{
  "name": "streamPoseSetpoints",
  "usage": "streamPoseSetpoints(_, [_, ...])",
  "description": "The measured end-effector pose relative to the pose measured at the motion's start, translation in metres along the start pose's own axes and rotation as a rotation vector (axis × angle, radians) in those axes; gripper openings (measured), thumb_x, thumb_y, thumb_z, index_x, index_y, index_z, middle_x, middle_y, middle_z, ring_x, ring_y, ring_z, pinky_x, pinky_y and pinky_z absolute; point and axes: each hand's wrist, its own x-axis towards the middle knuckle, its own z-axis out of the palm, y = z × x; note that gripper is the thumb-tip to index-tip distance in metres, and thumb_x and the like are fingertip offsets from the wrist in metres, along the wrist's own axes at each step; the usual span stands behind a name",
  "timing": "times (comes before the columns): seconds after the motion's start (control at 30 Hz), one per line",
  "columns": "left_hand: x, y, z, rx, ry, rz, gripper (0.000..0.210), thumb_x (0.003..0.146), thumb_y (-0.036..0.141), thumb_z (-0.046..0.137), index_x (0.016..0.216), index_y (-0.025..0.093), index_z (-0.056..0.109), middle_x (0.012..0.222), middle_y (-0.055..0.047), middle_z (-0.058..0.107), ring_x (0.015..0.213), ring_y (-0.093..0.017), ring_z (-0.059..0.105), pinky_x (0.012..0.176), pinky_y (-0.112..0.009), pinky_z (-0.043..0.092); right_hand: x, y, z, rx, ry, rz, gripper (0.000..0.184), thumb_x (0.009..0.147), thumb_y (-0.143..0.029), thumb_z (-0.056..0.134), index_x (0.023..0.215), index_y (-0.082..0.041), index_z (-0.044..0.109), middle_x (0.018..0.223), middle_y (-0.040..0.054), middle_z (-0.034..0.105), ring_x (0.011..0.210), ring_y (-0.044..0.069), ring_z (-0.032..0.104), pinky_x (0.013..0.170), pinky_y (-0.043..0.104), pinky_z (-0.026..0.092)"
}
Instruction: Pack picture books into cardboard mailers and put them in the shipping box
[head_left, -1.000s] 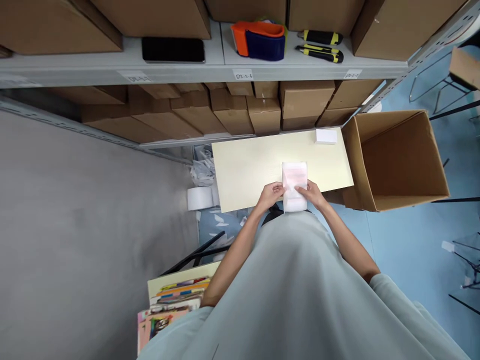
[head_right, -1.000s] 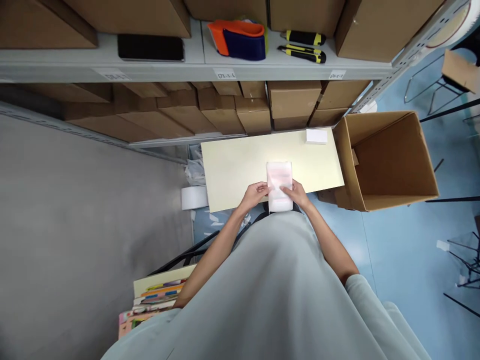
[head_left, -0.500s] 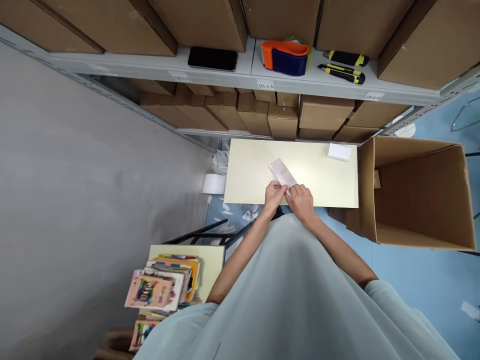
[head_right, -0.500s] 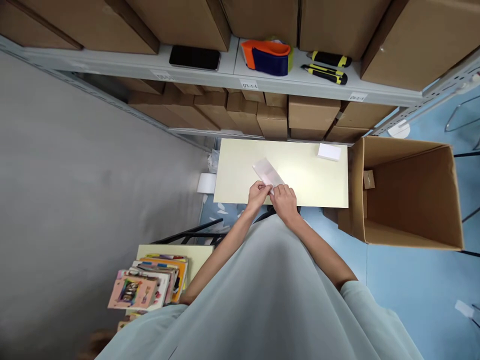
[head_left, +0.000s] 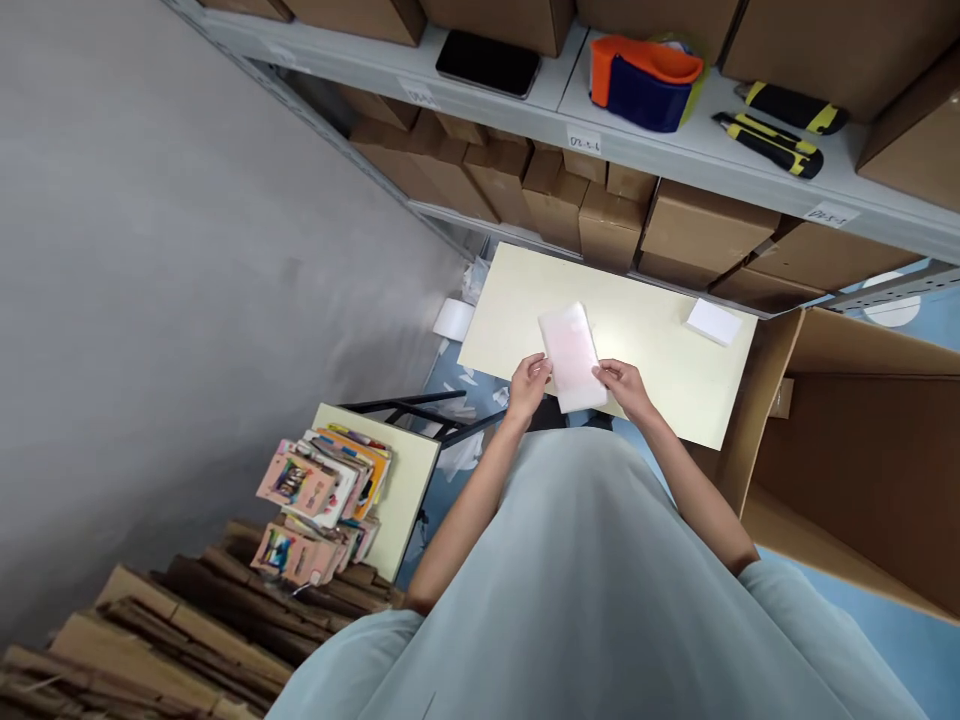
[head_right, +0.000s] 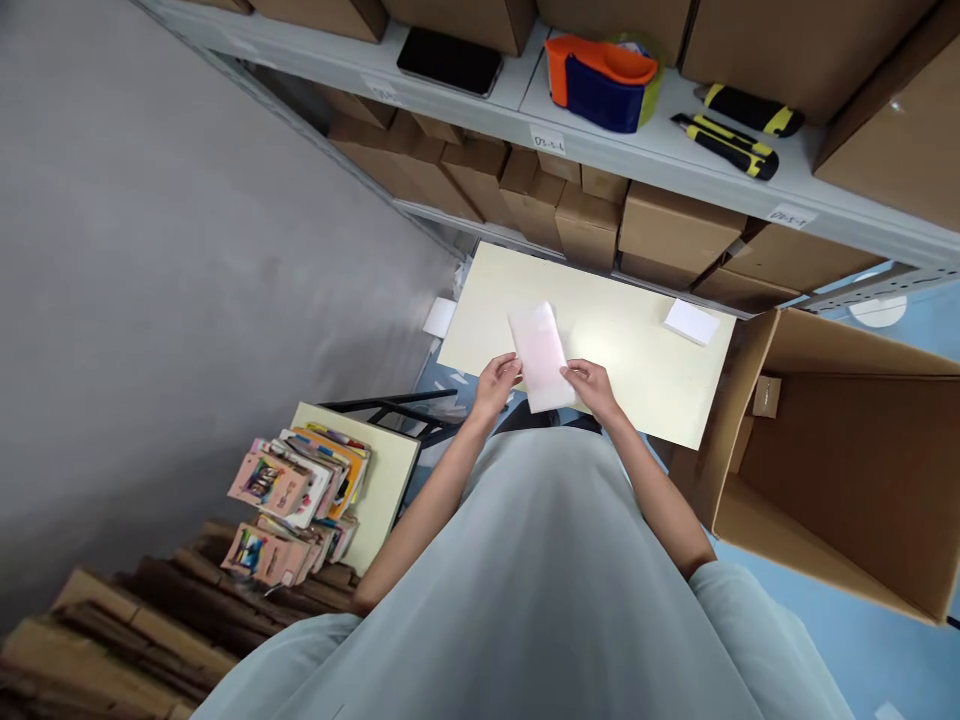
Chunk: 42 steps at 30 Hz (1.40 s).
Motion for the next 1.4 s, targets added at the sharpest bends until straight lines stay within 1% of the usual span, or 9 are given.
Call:
streamPoseSetpoints(0.1, [0.004, 0.0, -0.01, -0.1, -0.081, 0.027, 0.045, 0.082, 0.046, 0.087, 0.114, 0.021, 0.068, 0.106, -0.008, 0.08, 0.103, -0.023, 0.078, 0.096, -0.037, 0.064, 0.001, -0.001, 0.007, -0.008, -0.061, 0.02, 0.053, 0.077, -0.069, 0.085, 0.098, -0.021, 0.076, 0.085, 0.0038, 0.076, 0.076, 0.02, 0.065, 0.074, 0.034, 0.053])
streamPoseSetpoints(0.23, [0.019, 0.005, -0.023, -0.119, -0.097, 0.087, 0.054, 0.076, 0.05, 0.091, 0.116, 0.022, 0.068, 0.106, -0.009, 0.081, 0.101, -0.022, 0.077, 0.096, -0.037, 0.063, 0.011, -0.003, 0.019, -0.029, -0.095, 0.009, 0.053, 0.08, -0.07, 0.083, 0.101, -0.023, 0.073, 0.089, 0.0024, 0.075, 0.075, 0.018, 0.064, 0.074, 0.032, 0.052])
streamPoseSetpoints(0.47, [0.073, 0.016, -0.055, -0.128, -0.124, 0.158, 0.055, 0.074, 0.053, 0.091, 0.113, 0.02, 0.069, 0.1, -0.007, 0.08, 0.095, -0.022, 0.076, 0.09, -0.035, 0.063, 0.052, -0.003, 0.063, -0.028, -0.029, -0.002, 0.057, 0.076, -0.074, 0.083, 0.101, -0.024, 0.073, 0.097, 0.0027, 0.075, 0.078, 0.017, 0.063, 0.074, 0.031, 0.052])
streamPoseSetpoints(0.7, [0.158, 0.016, -0.109, -0.002, -0.315, 0.09, 0.066, 0.079, 0.038, 0.079, 0.142, 0.019, 0.068, 0.106, -0.006, 0.078, 0.078, -0.014, 0.071, 0.079, -0.03, 0.061, 0.116, -0.001, 0.129, -0.029, 0.112, 0.037, 0.055, 0.074, -0.073, 0.082, 0.099, -0.024, 0.074, 0.084, 0.0001, 0.07, 0.072, 0.017, 0.059, 0.072, 0.031, 0.05])
streamPoseSetpoints(0.87, [0.239, 0.016, -0.134, 0.116, -0.262, 0.084, 0.057, 0.081, 0.025, 0.071, 0.137, 0.016, 0.072, 0.104, -0.006, 0.079, 0.081, -0.016, 0.073, 0.081, -0.03, 0.062, 0.184, 0.011, 0.177, -0.026, 0.227, 0.102, 0.053, 0.07, -0.069, 0.082, 0.094, -0.023, 0.073, 0.079, 0.0003, 0.07, 0.075, 0.018, 0.06, 0.075, 0.032, 0.051])
streamPoseSetpoints(1.0, [0.297, 0.021, -0.141, 0.263, -0.238, 0.013, 0.045, 0.079, 0.014, 0.068, 0.123, 0.015, 0.077, 0.112, -0.01, 0.082, 0.09, -0.019, 0.077, 0.092, -0.033, 0.064, 0.238, 0.022, 0.208, -0.09, 0.334, 0.15, 0.046, 0.072, -0.063, 0.079, 0.091, -0.022, 0.071, 0.074, -0.0003, 0.068, 0.075, 0.018, 0.058, 0.076, 0.032, 0.051])
streamPoseSetpoints(1.13, [0.335, 0.021, -0.143, 0.335, -0.249, -0.031, 0.044, 0.076, 0.01, 0.069, 0.119, 0.016, 0.08, 0.117, -0.01, 0.084, 0.098, -0.023, 0.08, 0.102, -0.037, 0.064, 0.277, 0.033, 0.228, -0.151, 0.414, 0.209, 0.035, 0.075, -0.056, 0.074, 0.084, -0.022, 0.069, 0.066, -0.0027, 0.062, 0.072, 0.018, 0.057, 0.072, 0.032, 0.05])
streamPoseSetpoints(1.3, [0.351, 0.013, -0.14, 0.399, -0.274, -0.069, 0.036, 0.077, 0.011, 0.07, 0.11, 0.016, 0.082, 0.112, -0.009, 0.085, 0.109, -0.027, 0.081, 0.108, -0.039, 0.062, 0.3, 0.047, 0.238, -0.265, 0.519, 0.305, 0.021, 0.077, -0.044, 0.068, 0.081, -0.024, 0.072, 0.066, -0.0028, 0.065, 0.077, 0.022, 0.065, 0.077, 0.033, 0.054])
streamPoseSetpoints(1.4, [0.351, 0.012, -0.138, 0.402, -0.293, -0.073, 0.034, 0.078, 0.015, 0.074, 0.112, 0.017, 0.081, 0.111, -0.009, 0.086, 0.107, -0.028, 0.082, 0.105, -0.04, 0.064, 0.302, 0.048, 0.24, -0.315, 0.566, 0.342, 0.019, 0.075, -0.035, 0.068, 0.09, -0.025, 0.075, 0.072, -0.0013, 0.072, 0.084, 0.024, 0.071, 0.084, 0.035, 0.058])
